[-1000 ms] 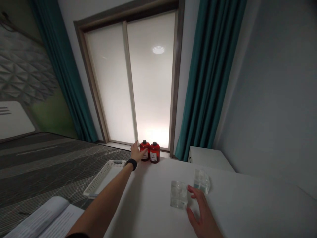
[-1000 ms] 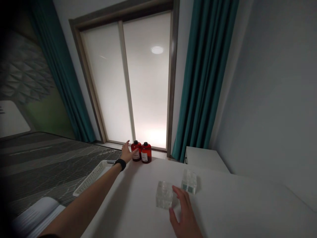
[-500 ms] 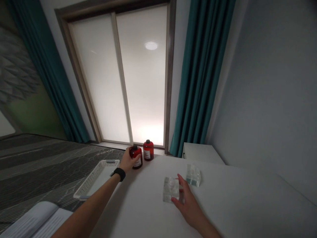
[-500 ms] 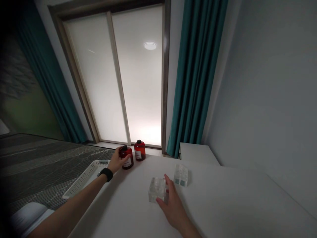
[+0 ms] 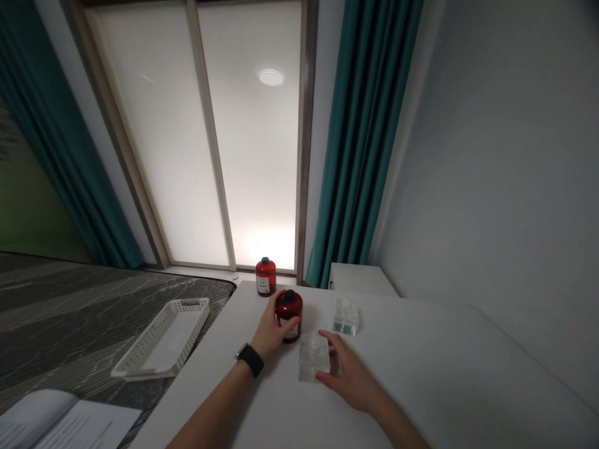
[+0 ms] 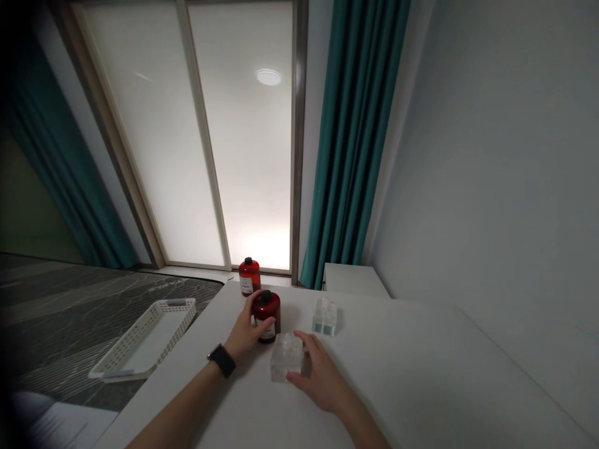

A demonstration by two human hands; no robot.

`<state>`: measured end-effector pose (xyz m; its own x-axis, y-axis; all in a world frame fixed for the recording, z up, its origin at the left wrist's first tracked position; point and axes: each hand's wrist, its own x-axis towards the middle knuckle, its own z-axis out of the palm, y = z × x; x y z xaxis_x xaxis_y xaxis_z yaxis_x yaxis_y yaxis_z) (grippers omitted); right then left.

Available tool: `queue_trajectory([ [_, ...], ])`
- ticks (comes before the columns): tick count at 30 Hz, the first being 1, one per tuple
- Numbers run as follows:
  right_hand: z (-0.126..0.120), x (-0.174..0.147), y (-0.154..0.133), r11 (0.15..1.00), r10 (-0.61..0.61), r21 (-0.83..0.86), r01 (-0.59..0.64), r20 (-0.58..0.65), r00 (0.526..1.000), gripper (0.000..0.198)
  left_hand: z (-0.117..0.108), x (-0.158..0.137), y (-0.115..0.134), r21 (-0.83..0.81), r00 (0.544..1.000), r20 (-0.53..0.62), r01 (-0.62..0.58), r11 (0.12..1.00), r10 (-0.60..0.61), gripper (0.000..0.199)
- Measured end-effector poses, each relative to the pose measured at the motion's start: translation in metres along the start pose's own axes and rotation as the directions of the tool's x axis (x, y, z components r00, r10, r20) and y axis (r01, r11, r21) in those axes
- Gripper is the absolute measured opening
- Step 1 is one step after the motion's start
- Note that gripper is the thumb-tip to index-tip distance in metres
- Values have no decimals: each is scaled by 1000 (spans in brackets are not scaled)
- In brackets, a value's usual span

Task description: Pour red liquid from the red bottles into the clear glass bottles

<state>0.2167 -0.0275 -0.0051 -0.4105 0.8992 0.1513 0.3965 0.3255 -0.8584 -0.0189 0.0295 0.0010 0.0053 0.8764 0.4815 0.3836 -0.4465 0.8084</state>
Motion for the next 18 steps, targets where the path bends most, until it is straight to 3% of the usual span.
queue_trajectory([
  [3,-1,-1,-2,1000,26,-12,-25,15,1000,70,5,-12,-5,-45,998,63,13,999,-10,83],
  [8,-3,-2,-5,1000,14,-25,-14,19,1000,68,1,-19,-1,-100,991,129,50,994,-37,75],
  [18,-4,-2,-4,998,15,-61,-14,20,1000,66,-1,-17,6,-86,990,137,46,995,-34,71],
])
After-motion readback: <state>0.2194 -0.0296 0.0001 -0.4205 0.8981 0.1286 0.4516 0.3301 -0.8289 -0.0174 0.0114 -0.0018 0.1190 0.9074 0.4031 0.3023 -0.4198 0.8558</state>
